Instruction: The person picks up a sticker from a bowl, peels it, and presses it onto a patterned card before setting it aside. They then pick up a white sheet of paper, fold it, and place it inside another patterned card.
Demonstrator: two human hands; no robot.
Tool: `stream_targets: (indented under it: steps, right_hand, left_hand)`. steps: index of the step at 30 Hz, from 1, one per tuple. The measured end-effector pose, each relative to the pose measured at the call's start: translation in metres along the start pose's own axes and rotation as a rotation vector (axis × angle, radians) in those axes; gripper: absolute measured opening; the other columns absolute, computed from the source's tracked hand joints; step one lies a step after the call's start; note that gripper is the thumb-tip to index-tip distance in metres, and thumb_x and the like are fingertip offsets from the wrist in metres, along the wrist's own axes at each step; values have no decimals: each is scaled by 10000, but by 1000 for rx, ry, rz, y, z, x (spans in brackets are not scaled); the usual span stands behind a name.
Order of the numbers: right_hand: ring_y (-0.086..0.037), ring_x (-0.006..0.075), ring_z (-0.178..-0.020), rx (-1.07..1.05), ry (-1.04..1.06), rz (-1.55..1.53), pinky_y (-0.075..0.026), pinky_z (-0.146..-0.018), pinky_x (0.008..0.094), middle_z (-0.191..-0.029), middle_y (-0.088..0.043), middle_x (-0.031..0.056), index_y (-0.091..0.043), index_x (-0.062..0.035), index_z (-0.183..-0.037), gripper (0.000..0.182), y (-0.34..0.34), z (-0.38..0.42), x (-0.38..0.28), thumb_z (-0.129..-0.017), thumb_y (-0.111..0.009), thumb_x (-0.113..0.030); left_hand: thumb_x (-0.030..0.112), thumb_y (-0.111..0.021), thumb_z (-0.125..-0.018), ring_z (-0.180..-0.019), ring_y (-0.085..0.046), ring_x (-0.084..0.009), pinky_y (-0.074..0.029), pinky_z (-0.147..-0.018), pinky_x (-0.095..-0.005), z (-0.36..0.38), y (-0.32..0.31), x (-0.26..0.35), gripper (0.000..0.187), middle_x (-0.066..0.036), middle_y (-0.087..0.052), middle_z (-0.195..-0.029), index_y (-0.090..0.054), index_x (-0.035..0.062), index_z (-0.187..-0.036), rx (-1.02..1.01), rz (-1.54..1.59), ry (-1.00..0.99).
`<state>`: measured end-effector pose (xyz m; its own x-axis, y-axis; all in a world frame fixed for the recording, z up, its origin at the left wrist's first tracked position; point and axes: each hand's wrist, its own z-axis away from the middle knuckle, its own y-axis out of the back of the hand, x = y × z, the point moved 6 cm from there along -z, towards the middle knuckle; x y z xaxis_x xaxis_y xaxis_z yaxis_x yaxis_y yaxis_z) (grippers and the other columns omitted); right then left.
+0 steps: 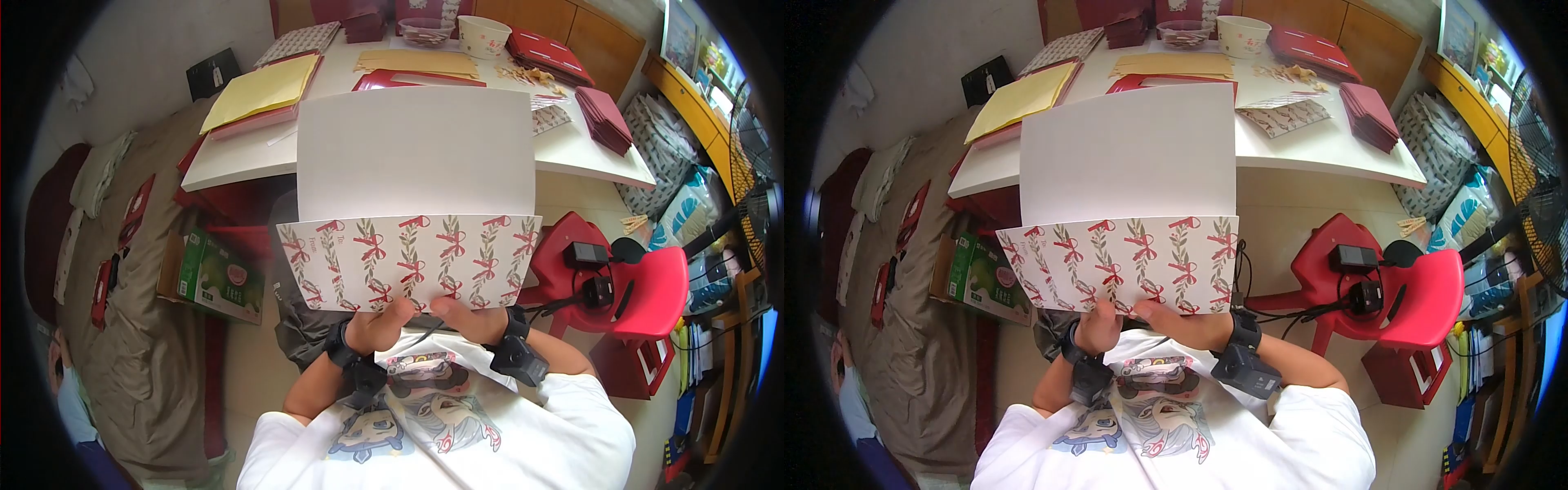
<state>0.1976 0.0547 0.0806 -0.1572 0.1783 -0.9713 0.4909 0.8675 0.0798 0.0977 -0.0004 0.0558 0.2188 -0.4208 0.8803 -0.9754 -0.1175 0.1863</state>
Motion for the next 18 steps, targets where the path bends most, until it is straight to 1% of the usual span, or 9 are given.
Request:
stream_targets:
  steps: [1, 5, 8, 9, 11, 13, 14, 16, 18]
  right_hand:
    - [-518, 152, -869, 11, -7, -12, -417, -746, 276, -973, -549, 71, -492, -23, -1035, 334, 0, 0, 2, -795, -523, -254]
    - [-516, 152, -866, 32, 6, -40, -416, -741, 269, -962, -551, 67, -491, -21, -1033, 348, 1, 0, 0, -788, -535, -264]
    - [-515, 152, -863, 45, 13, -37, -415, -745, 269, -949, -553, 62, -490, -13, -1030, 366, 3, 0, -1, -786, -541, -280]
    - [-515, 152, -863, 45, 14, -37, -415, -745, 269, -949, -553, 62, -490, -13, -1030, 366, 3, 0, 0, -786, -541, -280]
    - [-525, 120, -780, 161, 208, 37, -434, -672, 240, -884, -567, 46, -516, -28, -988, 238, 9, 2, -9, -772, -553, -121]
    - [-525, 121, -781, 150, 177, 28, -434, -675, 242, -890, -567, 44, -514, -28, -993, 244, 12, 3, -10, -774, -553, -128]
    - [-524, 122, -782, 138, 145, 19, -435, -678, 243, -896, -566, 42, -512, -29, -998, 249, 13, 3, -9, -775, -552, -134]
    - [-522, 123, -793, 131, 137, 25, -432, -688, 245, -908, -563, 44, -509, -29, -1004, 256, 14, 3, -8, -777, -549, -138]
    - [-519, 123, -804, 124, 128, 32, -430, -697, 246, -920, -560, 45, -506, -29, -1011, 262, 14, 2, -8, -778, -547, -142]
  left_hand:
    - [244, -431, -842, -740, -511, -150, -406, -662, -270, -2, 4, 4, 270, -53, -559, -813, -526, 3, -915, 121, 48, -39]
    - [288, -436, -842, -799, -498, -156, -393, -712, -279, 7, 7, -9, 329, -65, -548, -877, -503, -7, -970, 90, 11, -18]
    - [330, -441, -838, -851, -480, -160, -379, -752, -288, 8, 9, -14, 391, -80, -525, -946, -479, -17, -1014, 127, 223, -45]
    - [351, -433, -838, -861, -478, -159, -378, -757, -288, 14, 12, -24, 420, -83, -513, -974, -468, -20, -1034, 167, 61, -45]
    - [371, -425, -838, -872, -475, -158, -377, -761, -288, 13, 15, -22, 450, -87, -502, -1002, -456, -22, -1054, 205, -101, -45]
    - [413, -355, -855, -765, -558, -203, -429, -675, -278, 9, 22, -15, 457, -66, -576, -843, -463, 2, -1023, 280, -231, -8]
    - [413, -355, -855, -765, -558, -203, -429, -675, -278, 8, 20, -15, 457, -66, -576, -843, -463, 2, -1023, 280, -231, -9]
    - [480, -339, -834, -762, -549, -180, -433, -640, -286, 7, 22, -22, 522, -55, -564, -856, -423, 12, -1050, 395, 588, -63]
    - [471, -340, -837, -833, -538, -174, -440, -672, -293, 4, 24, -20, 528, -70, -537, -961, -382, 21, -1108, 317, 602, -69]
